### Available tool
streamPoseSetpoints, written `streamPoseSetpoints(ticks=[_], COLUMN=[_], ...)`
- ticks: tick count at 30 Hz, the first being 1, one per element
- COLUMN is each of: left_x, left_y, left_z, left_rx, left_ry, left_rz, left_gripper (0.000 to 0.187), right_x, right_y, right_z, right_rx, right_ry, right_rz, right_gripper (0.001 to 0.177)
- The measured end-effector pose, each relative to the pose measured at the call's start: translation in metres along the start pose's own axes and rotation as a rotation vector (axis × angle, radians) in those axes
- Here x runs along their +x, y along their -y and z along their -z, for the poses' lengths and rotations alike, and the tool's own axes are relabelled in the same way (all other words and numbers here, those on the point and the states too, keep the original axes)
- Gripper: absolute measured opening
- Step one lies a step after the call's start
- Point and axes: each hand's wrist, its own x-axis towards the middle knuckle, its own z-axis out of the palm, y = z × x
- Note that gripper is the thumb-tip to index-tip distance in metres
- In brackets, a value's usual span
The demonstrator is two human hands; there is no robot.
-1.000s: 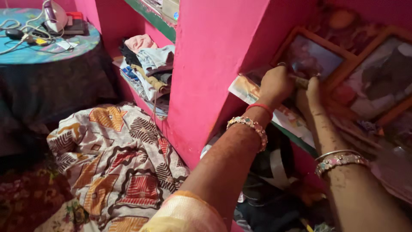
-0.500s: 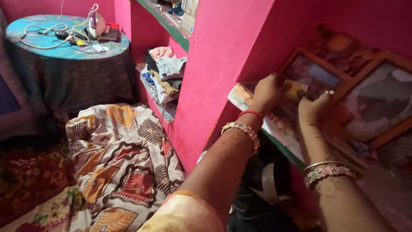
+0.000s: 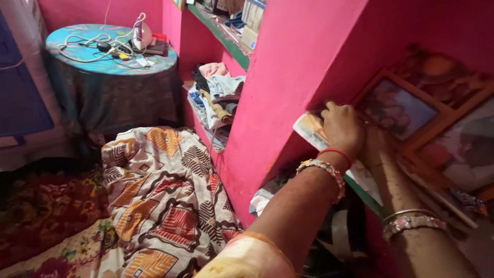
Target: The person folds clothes and places them onto a shelf before arranging photo frames and small containers in the same area.
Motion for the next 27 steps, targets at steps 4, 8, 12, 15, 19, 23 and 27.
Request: streamPoseSetpoints(ticks=[4,8,12,15,19,23,27], left_x=[-0.002,0.003,0.007,0.004,0.001,-0.001,0.000], left_y=[-0.008,-0.011,-0.002,0.003,0.001,-0.001,-0.004], left_z=[0.020,0.014,0.000,-0.005,-0.001,0.008,0.008], left_rx=[0.086,0.283,0.265,0.130,0.077,0.007,0.037], left_ry=[0.053,-0.041,0.049,0.021,-0.003,0.025,-0.013], left_rz=[0.084,0.111,-0.017,-0.033,-0.032,0.026,-0.005], left_gripper=[0.023,0.024,0.021,0.021,0.021,0.021,0.020], right_x=[0.011,0.008,0.005,0.005,0.004,0.010,0.014], right_y=[-0.003,-0.007,-0.011,-0.008,-0.005,-0.013,-0.031], right_z=[0.000,0.000,0.009,0.010,0.009,0.005,-0.007], right_rx=[-0.042,-0.059,-0.088,-0.105,-0.130,-0.178,-0.338], right_ry=[0.025,0.050,0.064,0.081,0.088,0.076,-0.024], right_rz=[0.001,-0.008,-0.020,-0.021,-0.010,0.018,0.068], right_gripper=[0.013,0.010,0.009,0.009,0.010,0.012,0.016])
